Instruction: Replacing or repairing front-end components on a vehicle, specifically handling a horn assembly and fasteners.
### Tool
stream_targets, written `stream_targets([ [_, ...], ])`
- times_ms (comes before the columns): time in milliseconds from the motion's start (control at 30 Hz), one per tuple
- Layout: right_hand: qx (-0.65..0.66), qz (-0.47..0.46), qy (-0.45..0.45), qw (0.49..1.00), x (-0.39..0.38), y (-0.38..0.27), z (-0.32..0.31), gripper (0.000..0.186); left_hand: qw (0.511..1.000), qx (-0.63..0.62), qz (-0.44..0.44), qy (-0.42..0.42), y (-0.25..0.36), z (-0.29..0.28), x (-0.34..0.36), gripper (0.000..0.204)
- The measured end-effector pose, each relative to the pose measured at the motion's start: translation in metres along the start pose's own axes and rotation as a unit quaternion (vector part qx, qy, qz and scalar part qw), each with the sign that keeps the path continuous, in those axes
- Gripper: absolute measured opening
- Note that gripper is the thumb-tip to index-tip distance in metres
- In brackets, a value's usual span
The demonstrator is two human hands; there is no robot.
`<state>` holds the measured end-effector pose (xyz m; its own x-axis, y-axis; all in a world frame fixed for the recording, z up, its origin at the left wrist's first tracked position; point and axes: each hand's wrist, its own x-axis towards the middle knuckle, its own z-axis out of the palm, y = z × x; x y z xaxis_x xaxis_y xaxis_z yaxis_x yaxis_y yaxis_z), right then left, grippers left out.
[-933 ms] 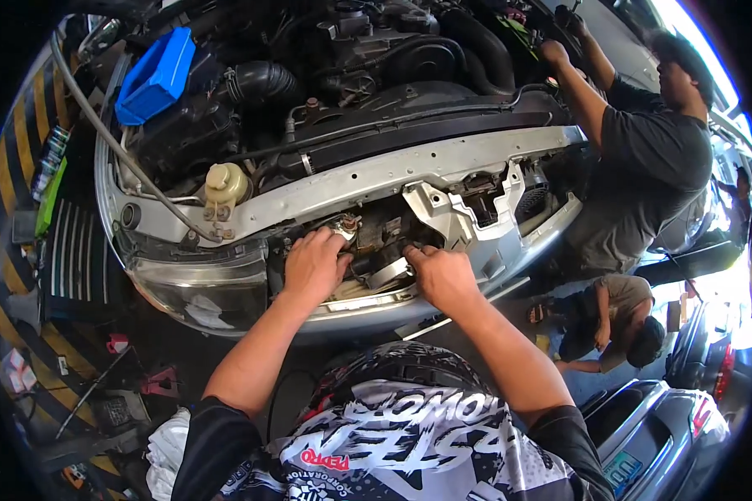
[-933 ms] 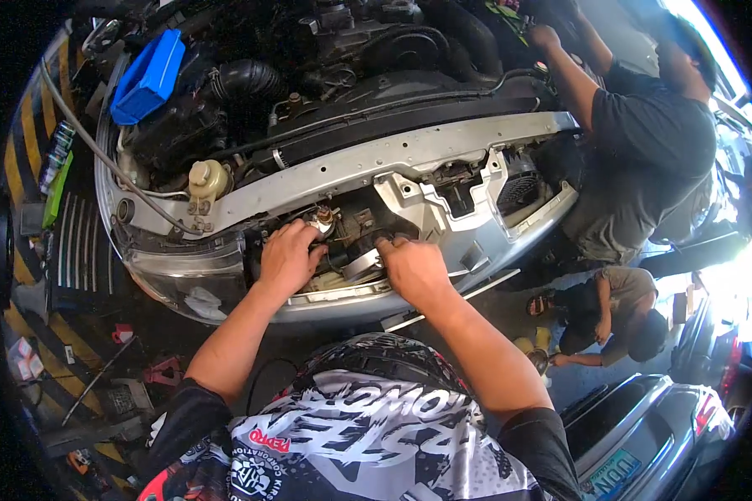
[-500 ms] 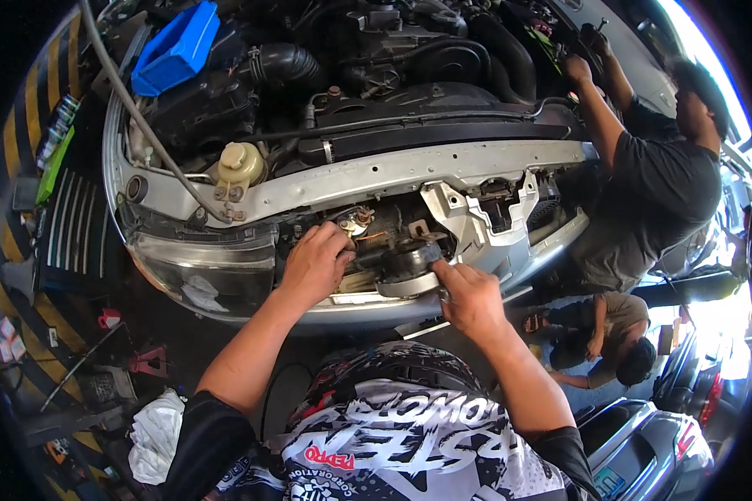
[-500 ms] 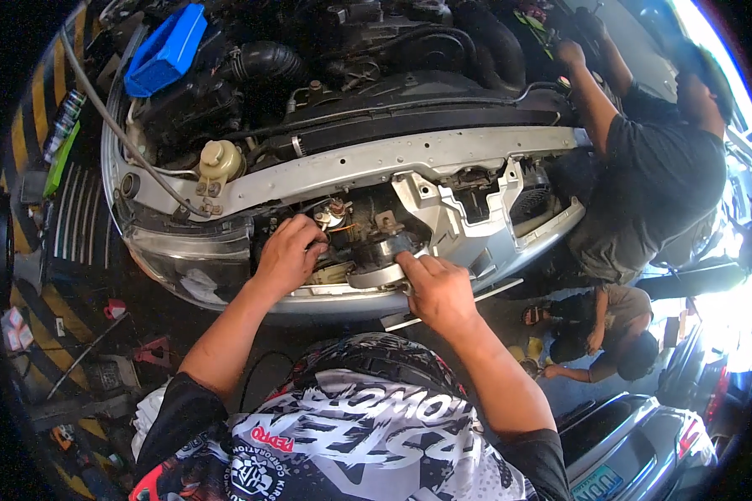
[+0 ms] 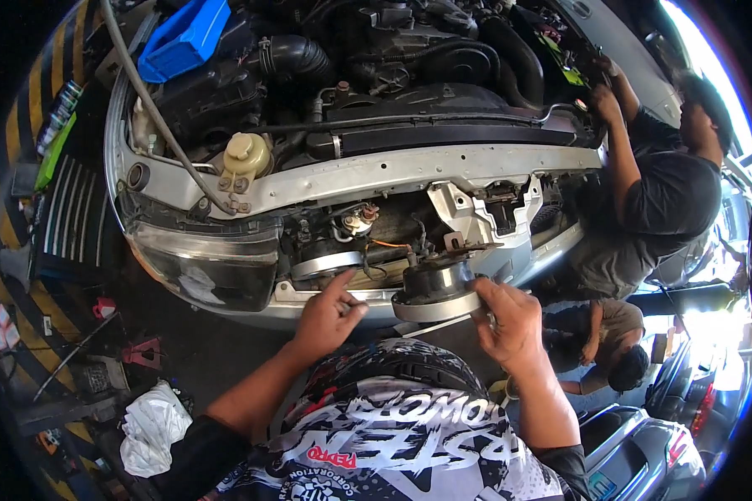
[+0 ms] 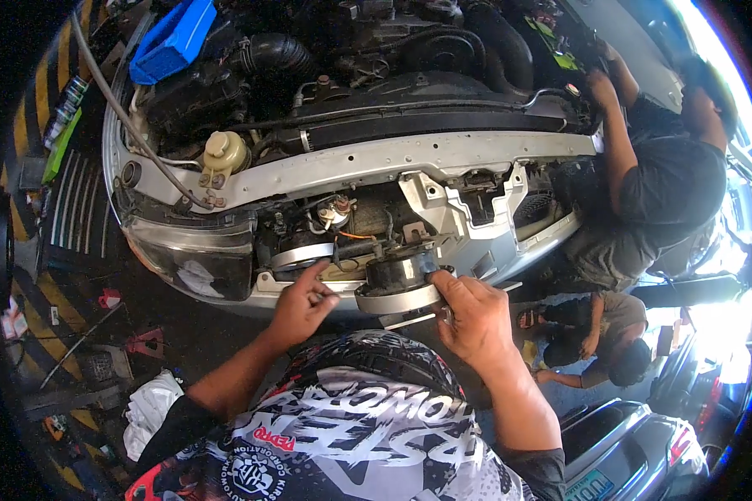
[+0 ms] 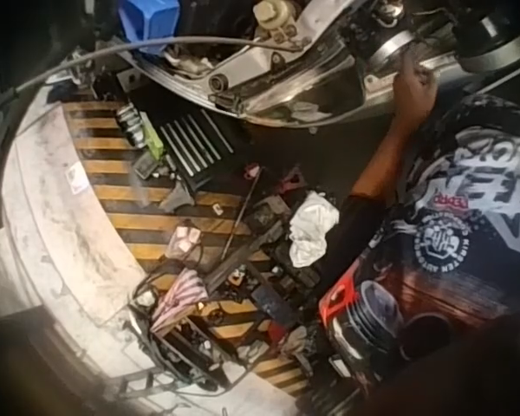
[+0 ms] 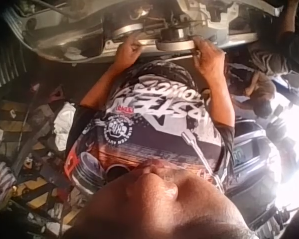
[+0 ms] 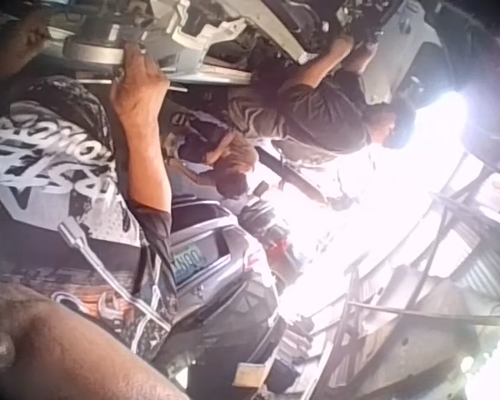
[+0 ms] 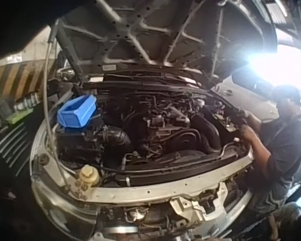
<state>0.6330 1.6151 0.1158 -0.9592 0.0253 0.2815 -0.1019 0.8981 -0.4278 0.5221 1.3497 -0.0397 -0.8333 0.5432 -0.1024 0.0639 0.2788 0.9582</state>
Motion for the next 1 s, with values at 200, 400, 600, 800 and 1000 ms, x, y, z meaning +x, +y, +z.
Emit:
stream_targets([
  [200, 0.034, 0.002, -0.008, 0.999, 0.001, -0.001, -0.002, 0.047, 0.97, 0.205, 0.118, -0.055, -0.006, 0.025, 0.031, 0.061],
  [400, 0.049, 0.002, 0.01, 0.999, 0.002, 0.002, 0.002, 0.043, 0.955, -0.296, -0.028, -0.007, -0.024, 0.034, 0.024, 0.045],
  [600, 0.054, 0.002, -0.005, 0.999, 0.007, 0.002, -0.001, 0.043, 0.995, -0.071, 0.035, -0.064, -0.018, 0.042, 0.037, 0.03],
  [800, 0.057, 0.028, -0.027, 0.998, 0.006, 0.012, 0.006, 0.044, 0.929, -0.35, -0.006, -0.121, -0.008, 0.008, 0.007, 0.023],
  [1000, 0.062, 0.023, -0.037, 0.997, 0.009, 0.03, 0.04, 0.043, 0.94, -0.325, 0.005, -0.102, 0.048, -0.027, -0.013, 0.031],
])
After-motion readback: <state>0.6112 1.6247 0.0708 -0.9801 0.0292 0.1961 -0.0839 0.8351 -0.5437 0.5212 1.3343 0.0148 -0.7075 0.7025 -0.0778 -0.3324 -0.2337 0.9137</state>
